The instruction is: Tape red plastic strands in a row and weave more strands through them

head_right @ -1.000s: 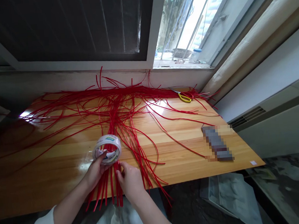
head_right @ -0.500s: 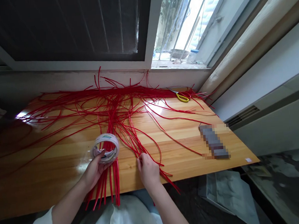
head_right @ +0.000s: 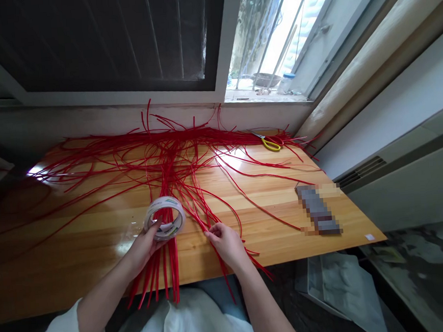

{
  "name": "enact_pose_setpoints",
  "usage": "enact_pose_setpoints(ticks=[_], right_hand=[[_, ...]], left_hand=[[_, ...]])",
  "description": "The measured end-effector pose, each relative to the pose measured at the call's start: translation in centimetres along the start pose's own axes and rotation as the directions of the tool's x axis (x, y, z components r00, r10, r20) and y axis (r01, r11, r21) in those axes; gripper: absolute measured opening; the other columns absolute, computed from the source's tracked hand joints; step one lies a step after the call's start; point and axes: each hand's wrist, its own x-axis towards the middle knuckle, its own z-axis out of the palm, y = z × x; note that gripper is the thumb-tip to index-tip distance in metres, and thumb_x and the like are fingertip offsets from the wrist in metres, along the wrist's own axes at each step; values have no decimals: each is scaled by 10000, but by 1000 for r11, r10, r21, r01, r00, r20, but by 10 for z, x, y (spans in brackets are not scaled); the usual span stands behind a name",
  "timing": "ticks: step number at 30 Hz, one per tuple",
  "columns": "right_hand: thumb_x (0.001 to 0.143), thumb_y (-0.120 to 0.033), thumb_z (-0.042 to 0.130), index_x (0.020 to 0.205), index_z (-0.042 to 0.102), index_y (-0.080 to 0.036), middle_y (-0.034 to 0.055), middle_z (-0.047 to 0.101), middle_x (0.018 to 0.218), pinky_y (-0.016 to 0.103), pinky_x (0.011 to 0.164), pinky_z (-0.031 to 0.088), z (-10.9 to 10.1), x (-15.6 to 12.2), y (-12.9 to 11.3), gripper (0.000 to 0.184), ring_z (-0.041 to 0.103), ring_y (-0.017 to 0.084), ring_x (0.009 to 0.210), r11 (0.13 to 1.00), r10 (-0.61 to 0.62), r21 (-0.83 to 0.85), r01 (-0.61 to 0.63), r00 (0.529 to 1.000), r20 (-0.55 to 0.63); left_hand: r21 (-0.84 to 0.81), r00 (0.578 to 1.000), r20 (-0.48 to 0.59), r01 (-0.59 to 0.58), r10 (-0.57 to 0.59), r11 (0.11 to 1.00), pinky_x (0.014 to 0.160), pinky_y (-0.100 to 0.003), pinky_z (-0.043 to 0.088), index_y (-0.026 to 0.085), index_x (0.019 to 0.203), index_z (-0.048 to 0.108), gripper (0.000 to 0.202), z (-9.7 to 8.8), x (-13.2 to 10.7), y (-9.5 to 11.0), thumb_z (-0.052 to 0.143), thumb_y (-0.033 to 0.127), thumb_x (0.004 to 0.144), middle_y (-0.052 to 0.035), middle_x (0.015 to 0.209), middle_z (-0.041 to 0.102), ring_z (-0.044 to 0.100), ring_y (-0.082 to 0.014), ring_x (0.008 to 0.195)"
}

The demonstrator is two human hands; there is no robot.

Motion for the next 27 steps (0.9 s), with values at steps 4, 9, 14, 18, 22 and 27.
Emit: enact_pose_setpoints(ticks=[4,9,14,18,22,27], right_hand=[[751,-418,552,791,605,-161,10,598,622,224,516,371,8,-2,-9,265,531,135,561,980,-42,189,64,992,-116],[770,-299,547,857,630,-181,-4,593,625,218,539,386,41,-21,-30,168,540,129,566,988,-144,33,150,981,-133],[799,-216,508,1071,634,-159,39,655,719,238,648,445,64,-32,-35,306,603,153,661,970,-220,-117,213,974,-58],[813,-185,481,1229,551,-166,76,687,866,263,706,464,66,-40,-35,423,628,174,743,950,-251,-190,249,968,15],[824,-165,448,1298,481,-180,88,691,944,269,702,472,65,-44,-35,476,642,184,775,943,-251,-213,257,966,57],[847,-156,415,1314,460,-187,90,690,962,252,727,463,59,-40,-33,471,647,179,829,940,-259,-222,260,965,30]], left_hand=[[-52,1000,-13,-16,15,999,800,-356,527,176,1090,560,338,-4,2,-7,640,246,769,-117,1001,691,670,-213,876],[-115,999,23,-34,37,993,835,-354,518,169,1089,565,304,-5,-1,-10,605,231,794,-106,1059,674,642,-214,966],[-116,998,67,-8,16,993,816,-331,530,126,1073,577,257,-3,-7,-4,526,217,839,-112,1014,687,659,-199,910],[-145,997,80,-9,21,989,792,-315,541,115,1027,592,216,-2,-8,-2,502,196,848,-106,981,694,665,-190,882],[-179,997,69,-19,32,984,768,-304,550,127,990,602,187,-2,-8,-3,527,180,828,-89,963,698,666,-185,873],[-162,998,56,-4,13,987,757,-310,554,130,992,600,187,-2,-8,-2,520,193,835,-87,964,697,668,-182,851]])
